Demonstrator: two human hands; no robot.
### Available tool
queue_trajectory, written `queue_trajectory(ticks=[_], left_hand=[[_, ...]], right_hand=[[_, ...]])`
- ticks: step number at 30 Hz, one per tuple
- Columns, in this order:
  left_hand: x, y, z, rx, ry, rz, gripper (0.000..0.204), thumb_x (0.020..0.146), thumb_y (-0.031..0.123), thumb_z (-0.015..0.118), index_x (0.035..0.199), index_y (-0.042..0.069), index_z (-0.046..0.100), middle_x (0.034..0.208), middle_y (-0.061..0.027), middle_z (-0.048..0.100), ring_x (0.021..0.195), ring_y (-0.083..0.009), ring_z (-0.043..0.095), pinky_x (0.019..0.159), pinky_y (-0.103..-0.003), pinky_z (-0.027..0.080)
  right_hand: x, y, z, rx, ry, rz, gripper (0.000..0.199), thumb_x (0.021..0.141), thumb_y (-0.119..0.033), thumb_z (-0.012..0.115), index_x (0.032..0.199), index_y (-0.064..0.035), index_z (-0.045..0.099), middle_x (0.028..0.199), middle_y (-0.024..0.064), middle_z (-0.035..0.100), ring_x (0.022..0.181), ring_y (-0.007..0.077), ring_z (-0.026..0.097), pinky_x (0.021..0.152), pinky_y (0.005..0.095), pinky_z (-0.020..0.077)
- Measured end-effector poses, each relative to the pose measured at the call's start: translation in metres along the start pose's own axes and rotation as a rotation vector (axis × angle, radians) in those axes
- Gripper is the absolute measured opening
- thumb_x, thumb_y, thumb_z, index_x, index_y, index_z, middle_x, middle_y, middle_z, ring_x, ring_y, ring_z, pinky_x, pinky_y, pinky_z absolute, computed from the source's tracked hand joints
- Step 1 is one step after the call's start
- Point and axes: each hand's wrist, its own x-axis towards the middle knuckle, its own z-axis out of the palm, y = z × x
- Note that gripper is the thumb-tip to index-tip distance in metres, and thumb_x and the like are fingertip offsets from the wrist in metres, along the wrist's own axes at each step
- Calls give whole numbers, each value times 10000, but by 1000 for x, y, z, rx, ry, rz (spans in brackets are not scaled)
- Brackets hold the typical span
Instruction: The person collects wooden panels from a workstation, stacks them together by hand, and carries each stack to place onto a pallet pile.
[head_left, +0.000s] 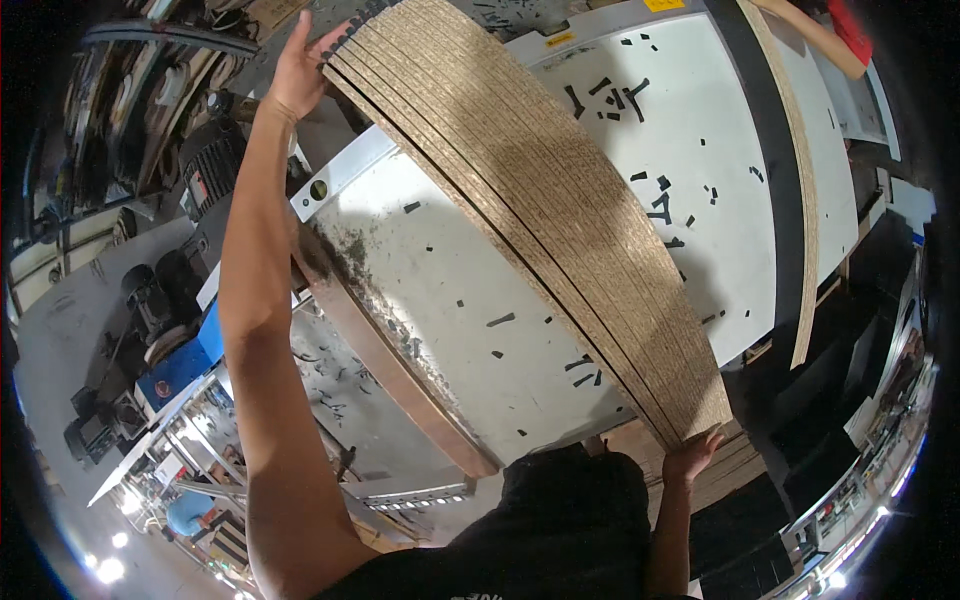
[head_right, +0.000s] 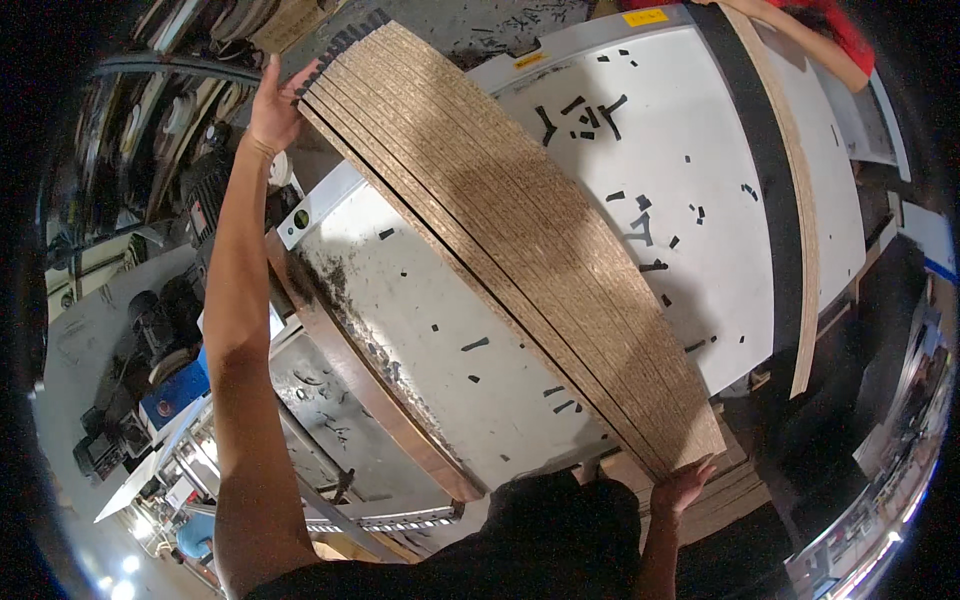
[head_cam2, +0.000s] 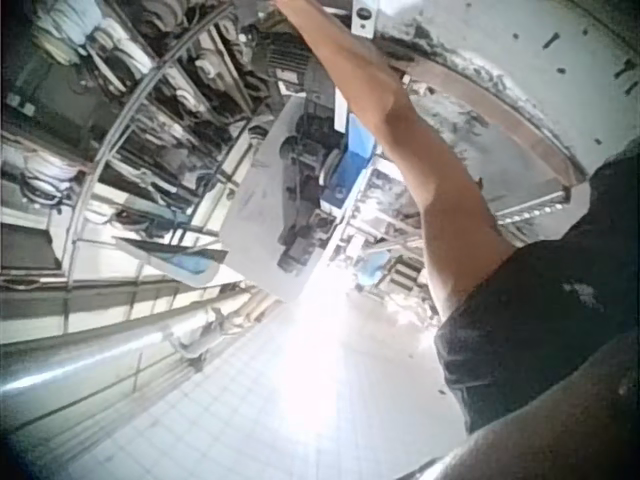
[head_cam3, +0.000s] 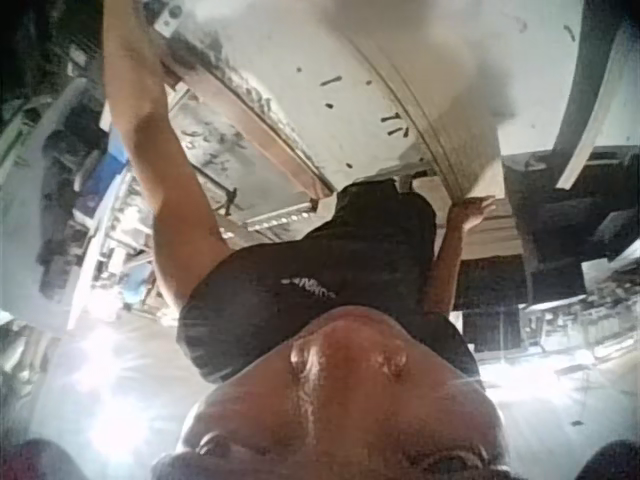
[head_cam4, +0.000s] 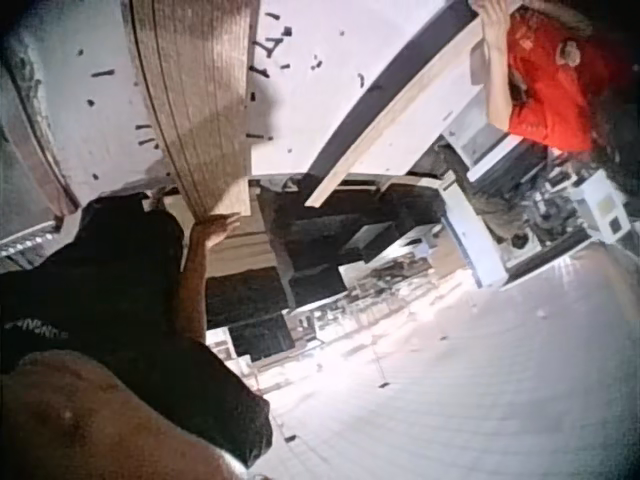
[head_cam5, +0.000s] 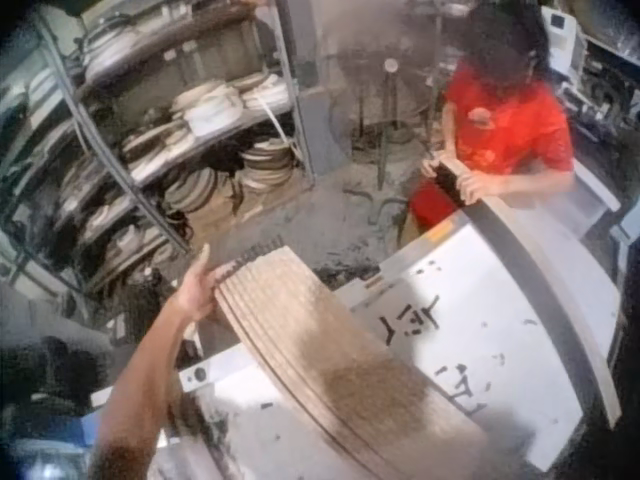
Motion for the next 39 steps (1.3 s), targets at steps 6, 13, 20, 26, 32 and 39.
queue_trajectory(ticks=[6,13,20,26,32,39], left_hand=[[5,8,-4,-74,-133,-36,1055,898,876,399,1587,77,413,1581,-148,466,1458,-318,419,1204,-508,329],[23,15,5,51,-36,-63,1114,873,910,376,1598,64,382,1669,-180,299,1511,-331,347,1216,-545,320],[28,15,5,-29,-11,-130,1033,889,834,510,1554,46,456,1568,-140,476,1424,-300,461,1170,-527,371],[30,14,5,-113,-39,-152,960,900,783,559,1518,51,510,1543,-122,510,1395,-271,490,1166,-510,373],[34,21,2,-138,-45,-209,1009,890,817,528,1539,46,483,1545,-154,504,1405,-275,489,1165,-504,378],[53,31,14,112,-220,-220,1195,797,954,441,1583,54,409,1687,-217,242,1564,-332,223,1218,-555,271]], right_hand=[[12,-6,-18,-69,-82,-102,735,1104,-569,246,1652,-79,200,1729,144,155,1597,309,111,1275,445,86],[24,-9,-33,-122,-280,-303,816,1066,-633,341,1646,-76,207,1739,114,110,1603,314,55,1278,416,50],[23,-12,-23,-82,-227,-112,923,1012,-718,326,1662,-92,136,1741,118,63,1607,279,-15,1278,456,-62],[20,-11,-19,-128,-121,-108,827,1054,-649,292,1655,-91,187,1733,110,140,1604,263,44,1282,431,-30],[27,-12,-23,-187,-149,-139,802,1072,-616,310,1645,-65,202,1728,109,160,1601,249,67,1284,408,-12],[11,-18,-6,-17,41,-43,639,1125,-460,296,1597,-30,311,1653,127,336,1523,277,288,1258,419,154]])
